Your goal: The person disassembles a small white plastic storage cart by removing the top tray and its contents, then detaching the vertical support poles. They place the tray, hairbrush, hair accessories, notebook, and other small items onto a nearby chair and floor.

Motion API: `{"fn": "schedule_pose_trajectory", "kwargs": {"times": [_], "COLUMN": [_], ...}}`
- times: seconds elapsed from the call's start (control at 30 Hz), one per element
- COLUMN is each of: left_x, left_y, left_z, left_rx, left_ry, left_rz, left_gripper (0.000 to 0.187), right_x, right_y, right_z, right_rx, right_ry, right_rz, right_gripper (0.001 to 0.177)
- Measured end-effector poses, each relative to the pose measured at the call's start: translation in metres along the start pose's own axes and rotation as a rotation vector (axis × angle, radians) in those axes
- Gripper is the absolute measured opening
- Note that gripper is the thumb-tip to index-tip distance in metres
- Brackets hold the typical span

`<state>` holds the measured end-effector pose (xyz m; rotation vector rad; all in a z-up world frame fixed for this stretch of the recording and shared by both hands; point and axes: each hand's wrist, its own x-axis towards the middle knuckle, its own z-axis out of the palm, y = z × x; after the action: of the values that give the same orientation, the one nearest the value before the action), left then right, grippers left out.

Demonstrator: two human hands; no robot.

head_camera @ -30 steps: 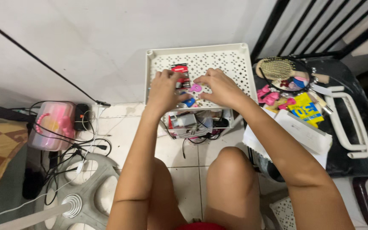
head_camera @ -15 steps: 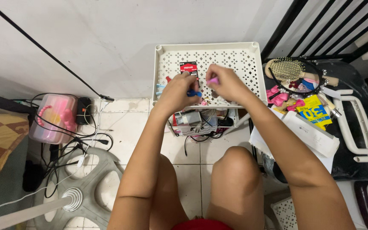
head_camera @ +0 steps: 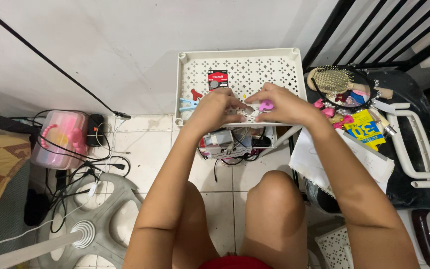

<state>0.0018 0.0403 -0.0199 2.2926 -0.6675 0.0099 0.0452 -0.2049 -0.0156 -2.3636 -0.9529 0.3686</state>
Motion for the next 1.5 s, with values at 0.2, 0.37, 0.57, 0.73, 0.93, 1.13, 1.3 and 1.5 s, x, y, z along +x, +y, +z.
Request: {"fn": "schedule_pose_trajectory", "kwargs": {"times": [0.2, 0.37, 0.57, 0.73, 0.93, 1.13, 1.3, 1.5], "left_x": [0.005, 0.010, 0.019, 0.025, 0.026, 0.032, 0.031, 0.037], "left_y": [-0.003, -0.004, -0.002, -0.007, -0.007, 0.002, 0.005, -0.005], "left_z": [0.020, 0.023, 0.033, 0.042, 0.047, 0.045, 0.045, 0.050], "left_rx": [0.049, 0.047, 0.120, 0.092, 0.086, 0.116, 0.159, 0.151], "left_ry": [0.116, 0.119, 0.147, 0.141, 0.233, 0.170, 0.171, 0.007], "left_rz": [0.067, 0.060, 0.068, 0.038, 0.064, -0.073, 0.019, -0.061], "left_gripper": [0.014, 0.029, 0.026, 0.025, 0.014, 0.018, 0.042, 0.034], "right_x": [0.008, 0.008, 0.008, 0.004, 0.009, -0.001, -0.015, -0.019], "right_y": [-0.006, -0.006, -0.003, 0.003, 0.010, 0.012, 0.020, 0.020], "right_z": [0.020, 0.025, 0.024, 0.031, 0.030, 0.017, 0.000, -0.005], "right_rx": [-0.042, -0.045, -0.033, -0.121, -0.108, -0.003, -0.049, 0.002], "right_ry": [0.127, 0.194, 0.236, 0.219, 0.226, 0.106, 0.227, 0.042], "right_rz": [0.012, 0.054, 0.041, -0.012, -0.098, 0.156, 0.070, 0.208], "right_gripper": [0.026, 0.019, 0.025, 0.023, 0.021, 0.017, 0.020, 0.031]}}
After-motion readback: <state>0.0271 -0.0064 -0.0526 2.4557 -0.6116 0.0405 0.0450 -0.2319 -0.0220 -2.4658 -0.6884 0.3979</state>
